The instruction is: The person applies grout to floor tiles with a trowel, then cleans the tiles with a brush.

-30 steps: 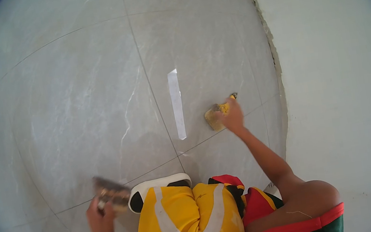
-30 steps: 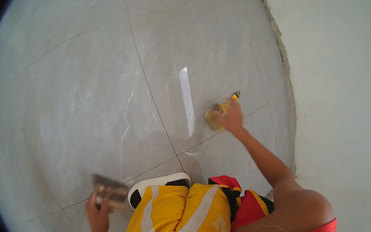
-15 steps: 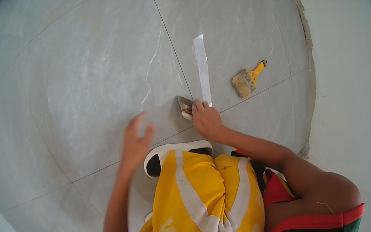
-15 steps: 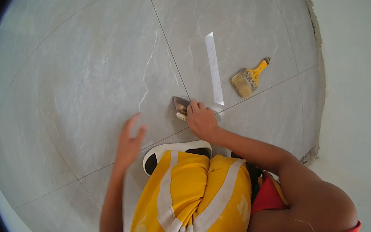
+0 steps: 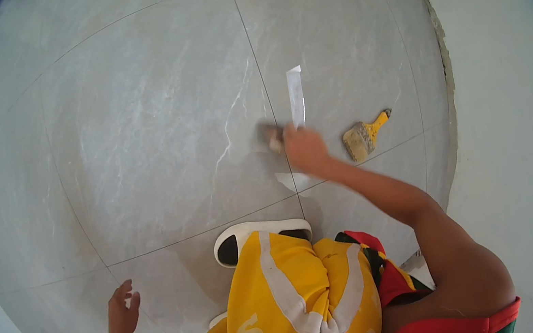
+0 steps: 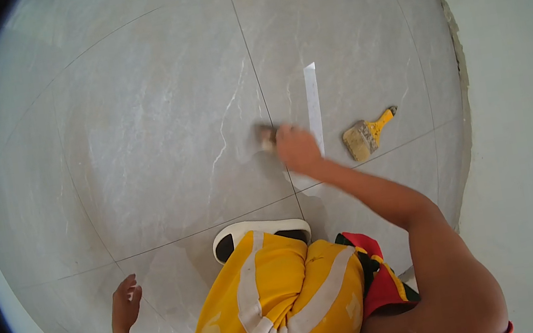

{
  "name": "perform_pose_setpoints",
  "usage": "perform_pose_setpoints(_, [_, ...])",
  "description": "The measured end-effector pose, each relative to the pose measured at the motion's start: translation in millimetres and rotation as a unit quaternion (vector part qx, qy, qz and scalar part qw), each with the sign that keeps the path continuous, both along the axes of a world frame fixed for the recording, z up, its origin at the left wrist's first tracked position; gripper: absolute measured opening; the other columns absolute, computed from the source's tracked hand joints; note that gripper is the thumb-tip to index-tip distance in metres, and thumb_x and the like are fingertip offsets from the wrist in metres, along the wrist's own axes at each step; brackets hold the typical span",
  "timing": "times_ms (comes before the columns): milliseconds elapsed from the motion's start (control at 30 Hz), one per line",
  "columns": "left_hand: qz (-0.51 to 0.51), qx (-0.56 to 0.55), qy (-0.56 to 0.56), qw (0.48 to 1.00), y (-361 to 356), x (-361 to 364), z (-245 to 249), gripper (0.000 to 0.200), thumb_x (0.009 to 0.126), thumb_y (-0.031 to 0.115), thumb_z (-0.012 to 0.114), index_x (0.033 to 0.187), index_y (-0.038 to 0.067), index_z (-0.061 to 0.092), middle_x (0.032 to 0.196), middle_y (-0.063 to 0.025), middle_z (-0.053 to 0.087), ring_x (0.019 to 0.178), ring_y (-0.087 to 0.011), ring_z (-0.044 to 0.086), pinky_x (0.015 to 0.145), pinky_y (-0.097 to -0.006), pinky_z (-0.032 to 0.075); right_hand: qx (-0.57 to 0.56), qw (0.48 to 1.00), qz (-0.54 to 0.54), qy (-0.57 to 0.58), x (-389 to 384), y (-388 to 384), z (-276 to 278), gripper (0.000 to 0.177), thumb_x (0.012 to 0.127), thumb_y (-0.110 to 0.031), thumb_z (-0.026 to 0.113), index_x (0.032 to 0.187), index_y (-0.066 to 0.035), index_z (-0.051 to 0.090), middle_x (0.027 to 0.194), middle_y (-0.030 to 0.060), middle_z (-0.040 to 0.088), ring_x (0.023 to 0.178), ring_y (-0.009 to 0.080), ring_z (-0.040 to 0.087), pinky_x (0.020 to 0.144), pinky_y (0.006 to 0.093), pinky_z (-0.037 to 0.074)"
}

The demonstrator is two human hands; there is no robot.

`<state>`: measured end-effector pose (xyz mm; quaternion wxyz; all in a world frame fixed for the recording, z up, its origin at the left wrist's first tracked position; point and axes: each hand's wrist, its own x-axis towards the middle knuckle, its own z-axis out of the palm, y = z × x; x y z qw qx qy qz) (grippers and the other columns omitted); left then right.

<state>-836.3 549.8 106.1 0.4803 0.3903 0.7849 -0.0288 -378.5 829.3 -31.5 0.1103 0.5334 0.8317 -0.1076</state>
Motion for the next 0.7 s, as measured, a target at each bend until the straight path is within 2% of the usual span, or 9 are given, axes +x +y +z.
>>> perform_pose_setpoints(100, [-0.166,-0.028,0.098,0.981,-19,-18,-4,0.040,0.086,0.016,0.065,0.122,0.001,0.058,0.114,-0.0207,0.062,0.108,-0.0344,0.059,0.092,-0.0384,0.048,0.036,0.996,-0.065,-0.044,14,123,2,0.020,0.084,-0.016,0.052,0.089,0.002,0.059,0.086,0.0185,0.065,0.076,0.0343,0.066,0.062,0.0458,0.052])
perform_pose_setpoints(133, [-0.209,0.056,0.154,0.964,-31,-24,-10,0.042,0.086,0.013,0.064,0.125,0.004,0.056,0.114,-0.0199,0.061,0.108,-0.0338,0.058,0.092,-0.0379,0.047,0.045,0.995,-0.076,-0.047,14,152,12,0.021,0.084,-0.017,0.052,0.090,0.001,0.060,0.086,0.0181,0.065,0.076,0.0354,0.066,0.063,0.0464,0.052])
perform_pose_setpoints(167, [-0.169,0.057,0.150,0.972,-28,-18,1,0.041,0.086,0.012,0.063,0.126,0.004,0.056,0.114,-0.0194,0.061,0.106,-0.0334,0.058,0.091,-0.0382,0.047,0.048,0.993,-0.090,-0.054,17,160,15,0.021,0.083,-0.017,0.052,0.090,0.001,0.061,0.086,0.0178,0.065,0.076,0.0365,0.066,0.063,0.0469,0.052])
perform_pose_setpoints(233, [-0.077,0.067,0.148,0.984,1,-2,27,0.039,0.088,0.009,0.061,0.126,0.005,0.055,0.114,-0.0182,0.061,0.104,-0.0327,0.058,0.089,-0.0387,0.047,0.028,0.995,-0.099,-0.020,8,114,17,0.023,0.083,-0.018,0.051,0.092,0.001,0.061,0.088,0.0184,0.065,0.076,0.0370,0.066,0.065,0.0475,0.052])
perform_pose_setpoints(333, [-0.045,0.063,0.152,0.985,-9,-4,37,0.037,0.090,0.008,0.058,0.126,0.006,0.055,0.113,-0.0163,0.061,0.100,-0.0314,0.059,0.086,-0.0398,0.048,-0.064,0.992,-0.104,-0.022,-6,-2,5,0.027,0.083,-0.015,0.051,0.103,0.003,0.053,0.104,0.0220,0.059,0.081,0.0370,0.065,0.071,0.0476,0.052])
perform_pose_setpoints(400, [-0.043,0.041,0.148,0.987,-17,-9,35,0.038,0.090,0.010,0.059,0.127,0.006,0.054,0.114,-0.0147,0.062,0.099,-0.0290,0.060,0.087,-0.0389,0.048,-0.114,0.990,-0.079,0.004,-27,-58,23,0.026,0.082,-0.009,0.051,0.104,0.005,0.050,0.102,0.0226,0.056,0.081,0.0370,0.065,0.071,0.0479,0.053])
perform_pose_setpoints(500, [-0.057,-0.012,0.139,0.989,-21,-13,35,0.037,0.090,0.012,0.059,0.127,0.005,0.054,0.113,-0.0147,0.062,0.099,-0.0289,0.060,0.087,-0.0389,0.048,-0.060,0.988,-0.140,0.025,-27,-32,13,0.024,0.081,-0.006,0.052,0.101,0.006,0.050,0.096,0.0222,0.055,0.078,0.0376,0.065,0.069,0.0472,0.053])
perform_pose_setpoints(633, [-0.065,0.036,0.138,0.988,-13,-18,27,0.036,0.090,0.011,0.059,0.124,0.004,0.055,0.111,-0.0164,0.062,0.097,-0.0311,0.060,0.085,-0.0400,0.048,-0.137,0.986,-0.090,-0.010,-25,-36,28,0.019,0.081,-0.007,0.053,0.096,0.006,0.053,0.097,0.0227,0.057,0.077,0.0385,0.066,0.065,0.0456,0.054])
perform_pose_setpoints(700, [-0.086,0.043,0.146,0.985,-10,-17,25,0.036,0.089,0.011,0.059,0.125,0.003,0.055,0.111,-0.0165,0.061,0.097,-0.0313,0.060,0.085,-0.0401,0.048,-0.088,0.989,-0.115,0.003,-16,-36,21,0.019,0.082,-0.010,0.054,0.093,0.006,0.054,0.092,0.0232,0.059,0.072,0.0402,0.064,0.063,0.0471,0.053])
